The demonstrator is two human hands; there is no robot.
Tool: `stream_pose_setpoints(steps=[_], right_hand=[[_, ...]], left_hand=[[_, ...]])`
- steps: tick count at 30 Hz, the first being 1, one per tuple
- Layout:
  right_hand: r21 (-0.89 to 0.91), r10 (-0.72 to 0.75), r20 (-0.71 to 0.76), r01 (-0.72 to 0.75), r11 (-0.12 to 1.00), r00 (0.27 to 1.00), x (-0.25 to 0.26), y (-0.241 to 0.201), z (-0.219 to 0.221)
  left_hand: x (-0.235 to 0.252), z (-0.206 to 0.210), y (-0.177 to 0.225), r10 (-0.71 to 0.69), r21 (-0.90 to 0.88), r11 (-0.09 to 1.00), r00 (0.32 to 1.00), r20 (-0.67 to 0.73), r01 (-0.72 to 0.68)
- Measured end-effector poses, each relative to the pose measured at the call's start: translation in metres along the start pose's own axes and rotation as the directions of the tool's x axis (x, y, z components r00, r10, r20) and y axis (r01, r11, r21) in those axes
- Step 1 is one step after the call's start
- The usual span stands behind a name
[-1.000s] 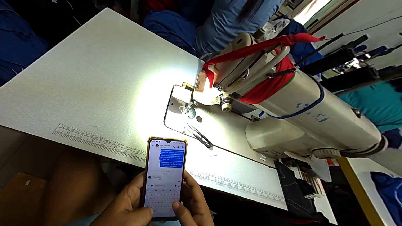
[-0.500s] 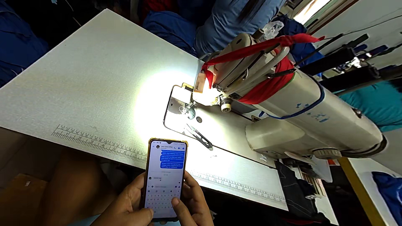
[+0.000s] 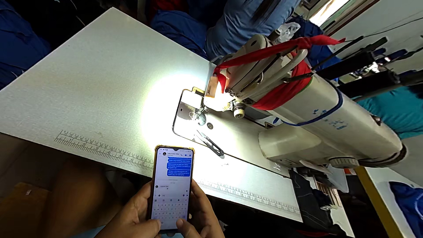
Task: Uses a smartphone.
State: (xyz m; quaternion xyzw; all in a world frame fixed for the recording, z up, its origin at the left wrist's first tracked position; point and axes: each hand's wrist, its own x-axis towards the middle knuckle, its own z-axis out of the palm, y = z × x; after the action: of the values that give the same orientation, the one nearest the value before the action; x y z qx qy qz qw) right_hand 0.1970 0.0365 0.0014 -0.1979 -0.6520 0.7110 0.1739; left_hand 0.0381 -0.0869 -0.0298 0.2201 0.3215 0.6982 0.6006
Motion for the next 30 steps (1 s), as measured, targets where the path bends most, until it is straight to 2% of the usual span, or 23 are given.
stream_pose_setpoints(steps=[6,17,24,30], right_hand=[[-0.025,-0.015,-0.069,0.014,1.0,0.997,0.001,0.0,0.005],[-0.012,-0.039,-0.087,0.038,0.999,0.995,0.0,0.002,0.006],[-0.082,-0.077,-0.142,0.066,0.994,0.987,0.0,0.004,0.013],[-0.115,-0.121,-0.237,0.096,0.989,0.964,0.005,0.009,0.026]], left_hand=[[0.0,0.0,0.0,0.013,-0.012,1.0,0.999,0.03,-0.013],[0.0,-0.003,0.0,0.03,0.017,0.999,0.995,0.091,-0.031],[0.0,0.002,-0.001,0.018,0.079,0.997,1.0,-0.008,-0.017],[-0.001,0.004,-0.002,0.014,0.052,0.999,0.999,0.036,-0.016]])
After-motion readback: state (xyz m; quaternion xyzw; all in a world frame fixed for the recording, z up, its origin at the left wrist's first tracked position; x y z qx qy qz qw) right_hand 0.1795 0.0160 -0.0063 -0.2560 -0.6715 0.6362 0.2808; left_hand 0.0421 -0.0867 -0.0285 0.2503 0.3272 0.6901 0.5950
